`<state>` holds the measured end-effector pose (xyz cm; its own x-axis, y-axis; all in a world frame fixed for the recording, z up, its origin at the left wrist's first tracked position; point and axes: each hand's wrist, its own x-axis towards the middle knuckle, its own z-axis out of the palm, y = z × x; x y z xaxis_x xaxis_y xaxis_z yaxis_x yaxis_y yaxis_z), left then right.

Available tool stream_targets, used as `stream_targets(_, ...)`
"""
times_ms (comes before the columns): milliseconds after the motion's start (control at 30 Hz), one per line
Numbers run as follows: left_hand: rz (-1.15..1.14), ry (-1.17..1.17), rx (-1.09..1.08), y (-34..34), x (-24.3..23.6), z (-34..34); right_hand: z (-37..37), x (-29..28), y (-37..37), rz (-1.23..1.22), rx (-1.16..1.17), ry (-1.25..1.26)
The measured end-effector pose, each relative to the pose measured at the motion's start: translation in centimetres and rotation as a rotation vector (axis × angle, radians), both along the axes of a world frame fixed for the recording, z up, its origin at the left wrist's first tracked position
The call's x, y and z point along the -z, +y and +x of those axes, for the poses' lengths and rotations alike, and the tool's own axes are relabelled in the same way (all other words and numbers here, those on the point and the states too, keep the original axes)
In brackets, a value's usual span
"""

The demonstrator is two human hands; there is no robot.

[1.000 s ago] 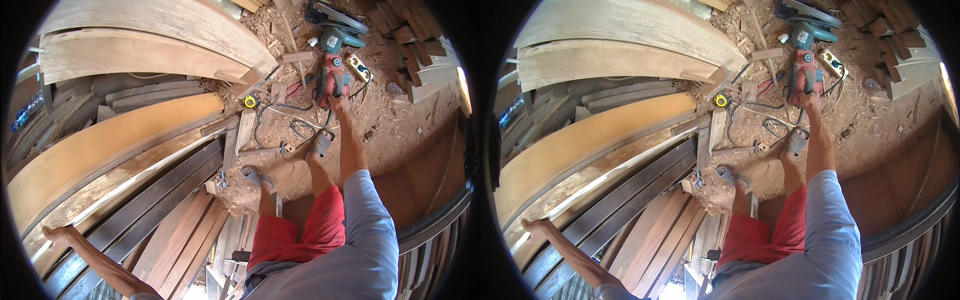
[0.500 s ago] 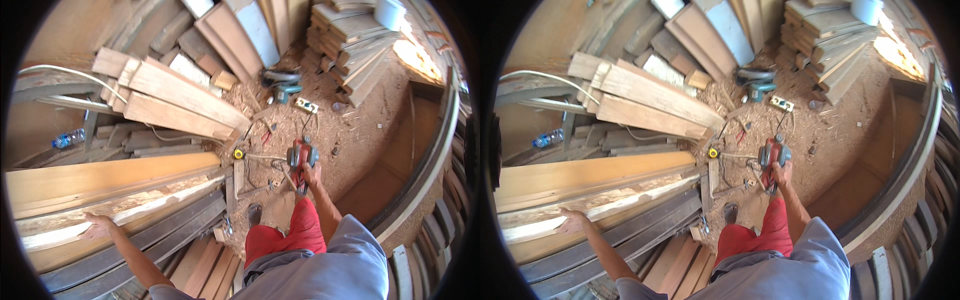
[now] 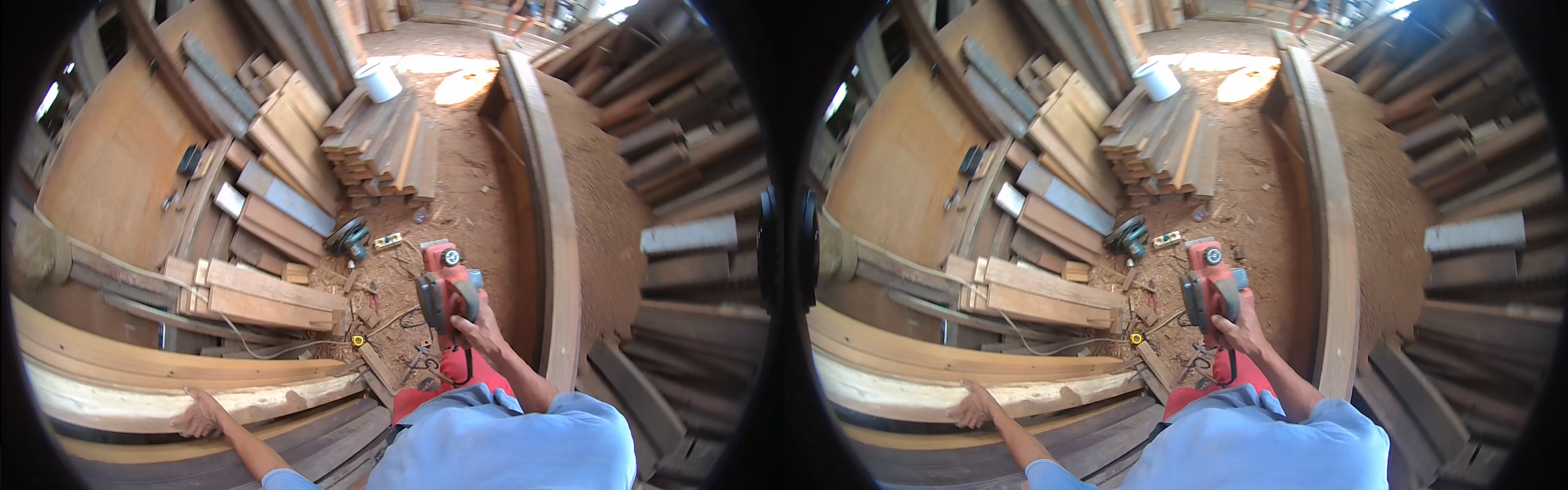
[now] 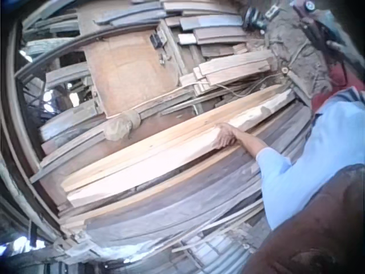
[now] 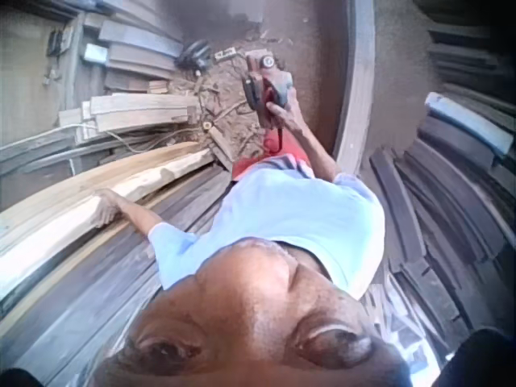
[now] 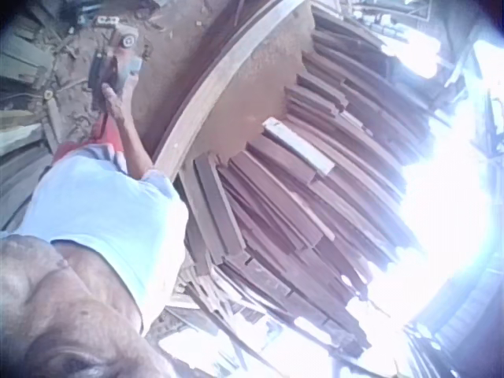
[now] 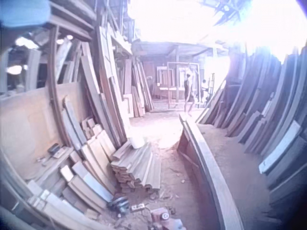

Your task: The person hammers a wooden peg into a large beam, uses a handsaw to cut the end of the peg, and then uses a power sander on the surface of the wood.

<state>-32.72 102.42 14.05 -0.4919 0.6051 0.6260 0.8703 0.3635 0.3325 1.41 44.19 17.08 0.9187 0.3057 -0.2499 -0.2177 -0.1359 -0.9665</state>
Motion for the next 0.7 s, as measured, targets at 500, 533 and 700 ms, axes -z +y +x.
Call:
stream_targets(500,-0.176,-0.024,0.215,1.5,0.3,-2.9,-15.7,6.0,-16.7,-0.137,0.224,0.220)
stream_targets(533,-0.208,-0.018,0.231,0.8,0.7,-2.4,-16.4,5.2,-18.1,-0.155,0.258,0.277)
stream_targets(700,-0.948,0.111,0.461,-11.6,9.9,3.8,-19.8,5.1,-24.6,-0.014,0.476,0.321)
